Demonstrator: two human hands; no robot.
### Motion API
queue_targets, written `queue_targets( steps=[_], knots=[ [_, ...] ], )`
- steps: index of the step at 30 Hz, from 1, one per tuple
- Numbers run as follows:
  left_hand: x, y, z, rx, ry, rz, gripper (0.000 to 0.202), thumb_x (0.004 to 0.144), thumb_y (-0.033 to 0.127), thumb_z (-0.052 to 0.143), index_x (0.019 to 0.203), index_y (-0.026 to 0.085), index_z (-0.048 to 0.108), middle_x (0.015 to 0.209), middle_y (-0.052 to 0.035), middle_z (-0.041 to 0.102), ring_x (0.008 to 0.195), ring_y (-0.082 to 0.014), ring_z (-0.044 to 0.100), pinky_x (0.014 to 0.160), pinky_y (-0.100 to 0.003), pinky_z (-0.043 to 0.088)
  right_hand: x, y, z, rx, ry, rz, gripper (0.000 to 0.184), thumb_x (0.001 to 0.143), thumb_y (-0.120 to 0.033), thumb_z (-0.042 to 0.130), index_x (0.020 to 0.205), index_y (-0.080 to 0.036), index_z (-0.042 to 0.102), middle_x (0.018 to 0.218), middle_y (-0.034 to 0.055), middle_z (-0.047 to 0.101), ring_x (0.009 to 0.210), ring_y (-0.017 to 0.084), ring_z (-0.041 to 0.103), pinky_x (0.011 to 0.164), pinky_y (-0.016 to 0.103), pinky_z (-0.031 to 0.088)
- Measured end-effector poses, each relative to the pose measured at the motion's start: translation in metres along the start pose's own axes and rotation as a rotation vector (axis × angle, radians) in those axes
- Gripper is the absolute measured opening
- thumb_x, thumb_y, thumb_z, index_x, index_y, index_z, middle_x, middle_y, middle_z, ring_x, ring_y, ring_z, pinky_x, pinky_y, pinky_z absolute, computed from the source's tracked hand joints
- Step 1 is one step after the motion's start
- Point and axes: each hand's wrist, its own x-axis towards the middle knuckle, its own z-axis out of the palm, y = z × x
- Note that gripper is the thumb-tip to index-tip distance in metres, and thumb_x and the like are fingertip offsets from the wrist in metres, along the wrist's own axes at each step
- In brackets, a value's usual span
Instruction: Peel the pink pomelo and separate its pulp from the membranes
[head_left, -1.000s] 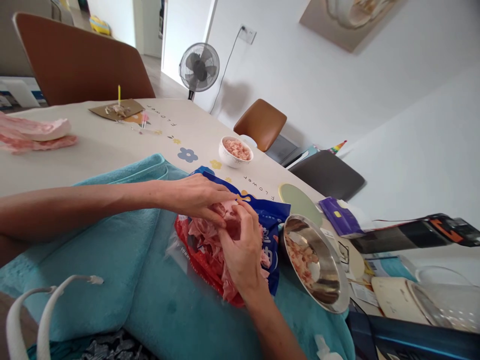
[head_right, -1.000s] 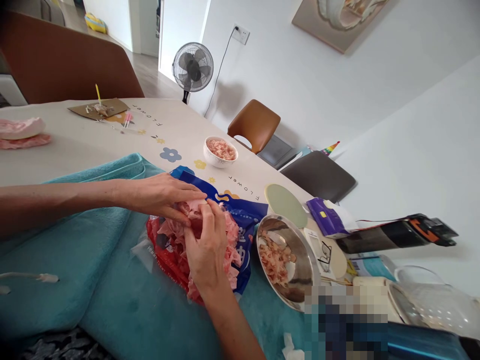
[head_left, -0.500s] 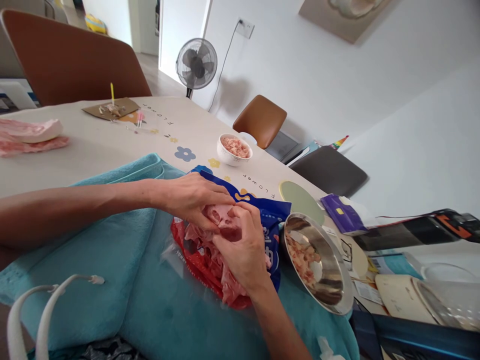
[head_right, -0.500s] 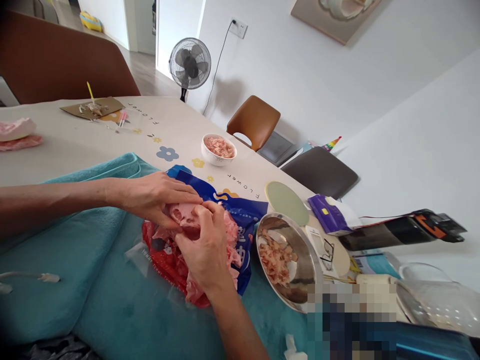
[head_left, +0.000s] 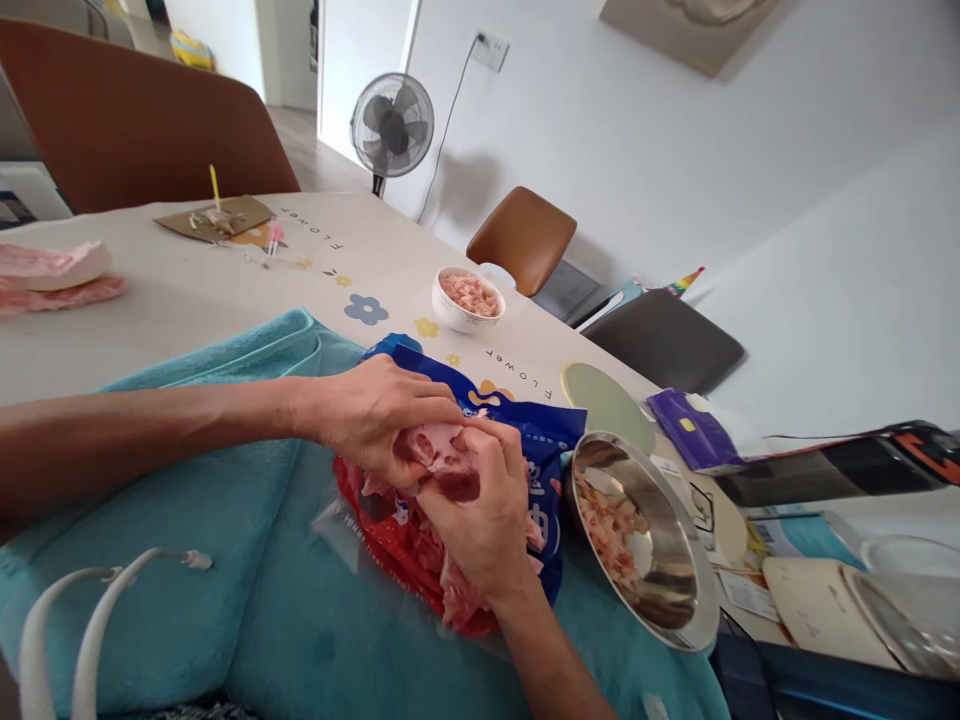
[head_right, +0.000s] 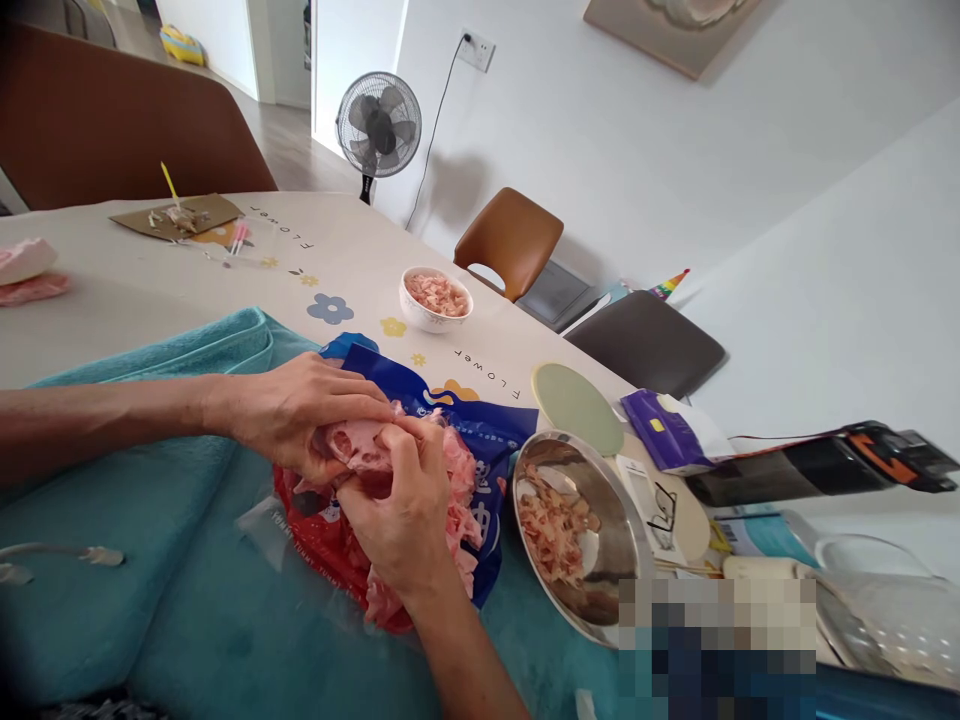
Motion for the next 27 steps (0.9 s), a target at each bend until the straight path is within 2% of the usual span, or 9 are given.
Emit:
queue_targets(
  steps=[13,18,27],
  knots=[
    [-0.005,0.002,0.008,-0.021,0.021,0.001,0.041,0.076,0.034,0.057,0.114,0.020,0.063,0.101,-0.0098,0.073,0.076,-0.0195,0.067,0.059,-0.027,0.050,-0.008,0.003,-0.001,0.019,0.030,-0.041,0.037,0.074,-0.012,0.064,0.108,-0.021,0.053,0.110,0.0091,0.057,0.104,0.022,0.059,0.088,0.040,0.057],
    [-0.003,0.001,0.010,-0.017,0.043,-0.043,0.039,0.073,0.034,0.057,0.110,0.019,0.063,0.094,-0.0085,0.072,0.072,-0.0184,0.065,0.055,-0.026,0.046,-0.008,0.004,0.001,-0.013,0.032,-0.059,0.034,0.077,-0.015,0.064,0.110,-0.018,0.054,0.111,0.0111,0.057,0.105,0.023,0.059,0.090,0.040,0.057],
    [0.008,0.014,0.002,0.088,-0.092,-0.190,0.036,0.074,0.029,0.056,0.107,0.017,0.062,0.088,-0.0051,0.068,0.063,-0.0164,0.058,0.053,-0.029,0.041,-0.010,0.009,0.001,-0.110,-0.014,-0.138,0.041,0.089,-0.014,0.060,0.129,-0.013,0.052,0.128,0.0168,0.057,0.123,0.026,0.054,0.100,0.043,0.053]
  ],
)
